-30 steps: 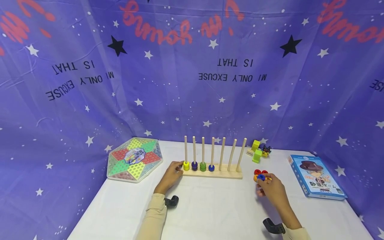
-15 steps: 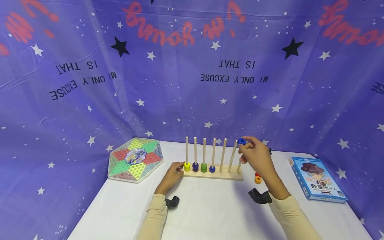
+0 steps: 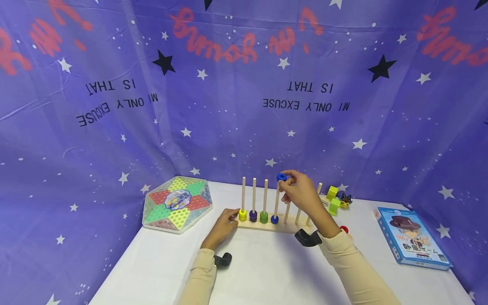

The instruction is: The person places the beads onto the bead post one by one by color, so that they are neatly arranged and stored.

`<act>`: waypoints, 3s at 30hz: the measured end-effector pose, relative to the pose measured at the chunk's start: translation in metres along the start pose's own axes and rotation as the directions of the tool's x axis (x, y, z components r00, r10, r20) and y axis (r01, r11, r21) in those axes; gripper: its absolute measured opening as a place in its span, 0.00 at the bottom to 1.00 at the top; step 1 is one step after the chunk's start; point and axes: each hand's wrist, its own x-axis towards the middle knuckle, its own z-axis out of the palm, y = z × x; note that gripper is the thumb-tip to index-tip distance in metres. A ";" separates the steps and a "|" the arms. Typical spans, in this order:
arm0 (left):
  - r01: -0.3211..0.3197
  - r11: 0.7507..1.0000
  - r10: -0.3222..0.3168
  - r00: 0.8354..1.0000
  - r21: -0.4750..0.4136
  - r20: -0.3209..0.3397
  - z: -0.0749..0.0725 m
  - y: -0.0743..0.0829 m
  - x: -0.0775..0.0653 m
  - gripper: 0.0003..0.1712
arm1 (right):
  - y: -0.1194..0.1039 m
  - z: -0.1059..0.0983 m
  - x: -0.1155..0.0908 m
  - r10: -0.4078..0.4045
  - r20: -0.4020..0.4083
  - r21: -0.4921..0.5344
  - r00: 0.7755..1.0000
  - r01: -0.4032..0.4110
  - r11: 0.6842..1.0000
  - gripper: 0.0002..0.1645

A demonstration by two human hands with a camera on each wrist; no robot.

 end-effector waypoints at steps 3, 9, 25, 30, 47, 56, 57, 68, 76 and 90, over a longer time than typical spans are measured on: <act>-0.007 1.000 0.007 1.000 0.001 0.003 0.001 0.001 -0.001 0.26 | 0.001 0.002 0.000 0.003 -0.001 -0.011 1.000 -0.003 1.000 0.25; 0.002 1.000 -0.002 1.000 0.024 0.000 0.003 0.001 0.000 0.26 | 0.000 0.004 -0.001 0.003 0.005 -0.031 1.000 -0.003 1.000 0.26; 0.026 0.999 -0.026 1.000 0.025 0.016 0.002 0.003 0.001 0.26 | 0.007 -0.012 -0.017 -0.030 -0.051 -0.053 0.998 0.028 0.998 0.29; 0.020 1.000 -0.020 1.000 0.024 0.017 0.001 0.003 0.001 0.26 | 0.029 -0.038 -0.038 -0.012 -0.153 -0.020 0.988 0.009 1.000 0.30; 0.036 0.999 -0.036 0.999 0.016 0.007 0.003 -0.002 0.001 0.26 | 0.194 -0.073 -0.104 0.446 -0.216 0.020 0.869 -0.453 0.891 0.39; 0.051 0.998 -0.051 0.999 0.023 -0.004 0.004 -0.002 -0.001 0.26 | 0.226 -0.060 -0.110 0.560 -0.168 0.119 0.811 -0.548 0.828 0.44; 0.052 0.998 -0.052 0.999 0.020 -0.005 0.004 -0.001 -0.001 0.27 | 0.227 -0.059 -0.110 0.569 -0.168 0.126 0.805 -0.555 0.822 0.44; 0.024 1.000 -0.024 1.000 -0.002 -0.004 0.001 0.006 -0.004 0.26 | 0.231 -0.053 -0.111 0.594 -0.199 0.170 0.779 -0.570 0.804 0.40; 0.025 1.000 -0.026 1.000 0.016 0.005 0.004 0.002 -0.002 0.26 | 0.238 -0.048 -0.113 0.611 -0.199 0.159 0.766 -0.590 0.791 0.39; 0.040 0.999 -0.040 0.999 -0.001 -0.001 0.004 -0.002 0.000 0.26 | 0.199 -0.061 -0.106 0.538 -0.213 0.113 0.815 -0.527 0.842 0.40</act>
